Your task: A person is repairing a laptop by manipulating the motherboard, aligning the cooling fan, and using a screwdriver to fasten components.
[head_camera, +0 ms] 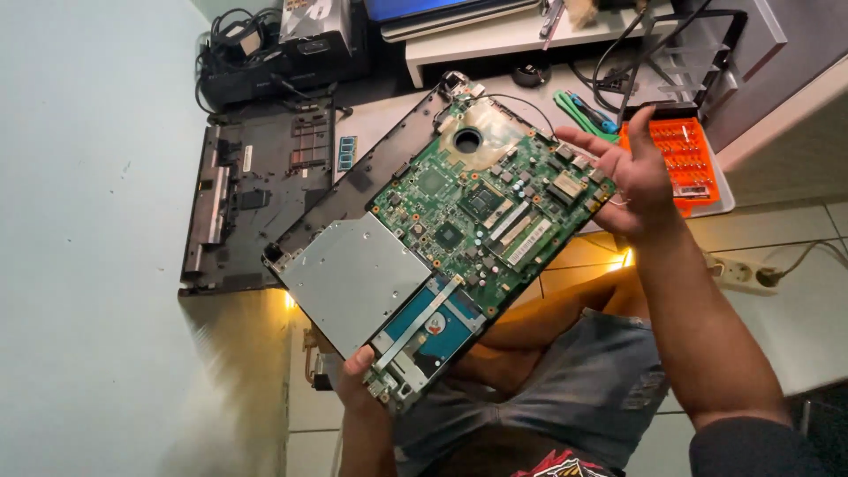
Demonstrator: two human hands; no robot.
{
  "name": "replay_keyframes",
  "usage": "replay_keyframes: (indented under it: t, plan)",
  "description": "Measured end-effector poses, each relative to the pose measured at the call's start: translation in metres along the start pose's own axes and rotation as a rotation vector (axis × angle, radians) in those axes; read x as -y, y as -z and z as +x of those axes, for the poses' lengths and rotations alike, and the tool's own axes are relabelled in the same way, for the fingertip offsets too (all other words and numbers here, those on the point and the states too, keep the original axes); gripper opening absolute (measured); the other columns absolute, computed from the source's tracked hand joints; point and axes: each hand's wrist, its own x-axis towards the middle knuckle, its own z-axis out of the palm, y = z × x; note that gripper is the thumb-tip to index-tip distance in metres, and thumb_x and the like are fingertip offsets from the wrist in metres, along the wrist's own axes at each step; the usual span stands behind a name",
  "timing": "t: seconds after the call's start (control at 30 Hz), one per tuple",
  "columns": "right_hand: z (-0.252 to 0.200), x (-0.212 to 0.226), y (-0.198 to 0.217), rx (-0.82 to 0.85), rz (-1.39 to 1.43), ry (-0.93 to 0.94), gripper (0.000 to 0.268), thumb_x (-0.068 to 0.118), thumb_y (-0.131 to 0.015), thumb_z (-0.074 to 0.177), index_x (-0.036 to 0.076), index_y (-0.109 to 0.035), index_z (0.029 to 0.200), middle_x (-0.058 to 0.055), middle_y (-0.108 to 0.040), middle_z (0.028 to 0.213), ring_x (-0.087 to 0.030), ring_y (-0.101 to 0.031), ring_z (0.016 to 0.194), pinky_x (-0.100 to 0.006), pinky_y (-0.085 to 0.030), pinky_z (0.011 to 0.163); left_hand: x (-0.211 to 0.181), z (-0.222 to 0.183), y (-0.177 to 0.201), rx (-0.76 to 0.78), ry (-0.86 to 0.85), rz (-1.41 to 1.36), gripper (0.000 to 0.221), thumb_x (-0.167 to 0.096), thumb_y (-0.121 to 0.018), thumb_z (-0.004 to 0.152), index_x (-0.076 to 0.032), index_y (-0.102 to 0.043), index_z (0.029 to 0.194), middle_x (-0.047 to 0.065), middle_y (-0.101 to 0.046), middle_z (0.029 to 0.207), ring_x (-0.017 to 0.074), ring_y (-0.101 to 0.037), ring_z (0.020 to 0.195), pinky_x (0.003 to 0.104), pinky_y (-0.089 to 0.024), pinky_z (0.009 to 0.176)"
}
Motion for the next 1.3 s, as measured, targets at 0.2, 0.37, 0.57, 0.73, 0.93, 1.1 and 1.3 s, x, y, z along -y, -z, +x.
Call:
replay_keyframes:
  t: [0.2,0.37,0.57,0.73,0.93,1.1,1.3]
  plan:
    - [-0.006,-0.031,0.019,-0.280,0.207,0.159,0.094,0.069,-0.058,0.083,-0.011,-0.053,0.131,-0.021,-0.067,0.113,-0.022,-0.070,0.084,-0.028,-0.061,0.077,0.047,0.001,0.018,0.281,0.274,-0.209,0.042,-0.022,-0.054,0.098,0.010,-0.058,0.126,0.014,-0.068,0.105,0.0161,-0.062,0.087,0.029,-0.049,0.076]
    - [-0.011,-0.070,0.023,-0.158,0.079,0.167,0.038,0.026,-0.055,0.104,-0.002,-0.050,0.129,-0.013,-0.065,0.109,-0.020,-0.067,0.091,-0.033,-0.060,0.081,0.073,-0.004,-0.011,0.157,0.212,-0.229,0.046,-0.016,-0.053,0.097,0.014,-0.058,0.132,0.022,-0.069,0.122,0.0254,-0.067,0.102,0.034,-0.051,0.089]
    - [-0.001,-0.077,0.028,-0.182,-0.366,0.138,0.035,0.007,-0.057,0.100,-0.001,-0.052,0.134,-0.014,-0.063,0.111,-0.017,-0.062,0.085,-0.030,-0.058,0.070,0.075,-0.011,-0.072,0.171,0.142,-0.291,0.049,-0.009,-0.060,0.095,0.004,-0.051,0.141,0.018,-0.066,0.126,0.0257,-0.067,0.104,0.037,-0.055,0.091]
    - [0.010,-0.066,0.043,-0.293,-0.642,0.072,0.021,0.009,-0.057,0.102,-0.003,-0.064,0.117,-0.008,-0.064,0.092,-0.011,-0.056,0.070,-0.023,-0.052,0.062,0.100,-0.016,-0.101,0.106,0.054,-0.172,0.068,-0.006,-0.063,0.091,-0.006,-0.037,0.154,0.015,-0.057,0.139,0.0285,-0.062,0.116,0.040,-0.051,0.102]
    - [0.015,-0.079,0.065,-0.404,-0.787,0.128,0.045,0.022,-0.074,0.100,-0.001,-0.064,0.137,-0.019,-0.065,0.113,-0.029,-0.067,0.098,-0.047,-0.059,0.087,0.157,-0.015,-0.088,-0.246,-0.164,0.072,0.048,-0.004,-0.075,0.088,-0.002,-0.058,0.132,0.014,-0.066,0.122,0.0210,-0.064,0.105,0.043,-0.060,0.092]
    - [0.006,-0.075,0.059,-0.426,-0.826,0.178,0.054,0.027,-0.068,0.105,-0.003,-0.054,0.147,-0.023,-0.063,0.127,-0.028,-0.063,0.114,-0.049,-0.053,0.098,0.164,-0.015,-0.111,-0.128,-0.193,0.261,0.062,-0.013,-0.077,0.091,-0.003,-0.048,0.145,0.016,-0.056,0.141,0.0193,-0.052,0.129,0.046,-0.046,0.111]
    - [-0.001,-0.067,0.012,-0.446,-1.081,0.191,0.059,0.031,-0.065,0.107,-0.006,-0.050,0.150,-0.038,-0.057,0.134,-0.043,-0.059,0.123,-0.061,-0.049,0.098,0.194,-0.030,-0.127,-0.108,-0.172,0.393,0.064,-0.015,-0.077,0.094,-0.001,-0.047,0.148,0.019,-0.051,0.148,0.0203,-0.042,0.136,0.048,-0.039,0.115]
